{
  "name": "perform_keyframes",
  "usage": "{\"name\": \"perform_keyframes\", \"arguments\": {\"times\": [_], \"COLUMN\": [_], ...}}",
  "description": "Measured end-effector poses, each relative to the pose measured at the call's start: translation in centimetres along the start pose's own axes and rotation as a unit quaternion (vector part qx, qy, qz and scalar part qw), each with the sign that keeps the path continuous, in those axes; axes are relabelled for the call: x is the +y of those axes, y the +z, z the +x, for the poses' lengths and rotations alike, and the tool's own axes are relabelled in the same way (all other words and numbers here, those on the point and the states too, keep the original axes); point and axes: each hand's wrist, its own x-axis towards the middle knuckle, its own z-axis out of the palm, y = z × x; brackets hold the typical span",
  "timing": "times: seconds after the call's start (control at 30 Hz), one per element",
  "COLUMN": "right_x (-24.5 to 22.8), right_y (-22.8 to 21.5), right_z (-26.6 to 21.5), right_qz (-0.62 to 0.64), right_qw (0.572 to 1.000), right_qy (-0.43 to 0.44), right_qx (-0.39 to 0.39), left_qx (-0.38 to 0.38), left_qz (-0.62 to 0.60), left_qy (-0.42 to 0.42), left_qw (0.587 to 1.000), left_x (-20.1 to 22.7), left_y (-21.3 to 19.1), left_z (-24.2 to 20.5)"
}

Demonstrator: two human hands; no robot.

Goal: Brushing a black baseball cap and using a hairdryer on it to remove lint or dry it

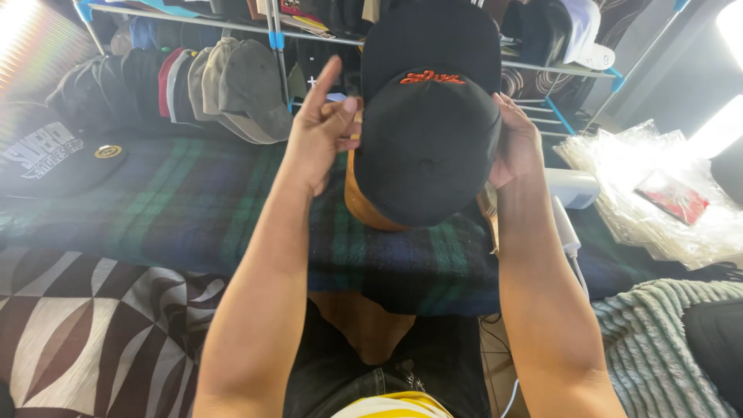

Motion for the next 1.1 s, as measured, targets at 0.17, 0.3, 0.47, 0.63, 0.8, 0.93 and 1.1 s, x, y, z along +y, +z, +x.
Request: {"name": "perform_keyframes", "arguments": {"times": [0.17, 0.3, 0.47, 0.63, 0.8, 0.93, 1.1], "right_x": [1.7, 2.7, 4.0, 5.2, 6.4, 7.7, 10.4], "right_y": [-2.0, -1.9, -2.2, -2.5, -2.7, -3.8, -10.1], "right_z": [2.3, 3.4, 4.3, 4.8, 4.2, 3.0, 0.9], "right_qz": [0.0, -0.038, -0.122, -0.186, -0.245, -0.318, -0.343], "right_qw": [0.996, 0.992, 0.973, 0.949, 0.917, 0.884, 0.88], "right_qy": [0.044, 0.048, 0.044, 0.044, 0.036, 0.047, 0.088], "right_qx": [0.072, 0.108, 0.193, 0.251, 0.312, 0.34, 0.317], "left_qx": [0.031, 0.067, 0.095, 0.12, 0.122, 0.149, 0.139], "left_qz": [-0.087, -0.069, -0.032, -0.048, -0.052, -0.011, -0.005], "left_qy": [0.001, -0.027, -0.112, -0.161, -0.194, -0.172, -0.209], "left_qw": [0.996, 0.995, 0.989, 0.978, 0.972, 0.974, 0.968], "left_x": [-3.8, -5.6, -5.4, -6.1, -6.1, -12.4, -13.3], "left_y": [1.3, 1.3, 1.6, 2.0, 2.2, 0.4, 0.5], "left_z": [2.2, 4.2, 5.6, 7.5, 6.9, 7.3, 4.4]}}
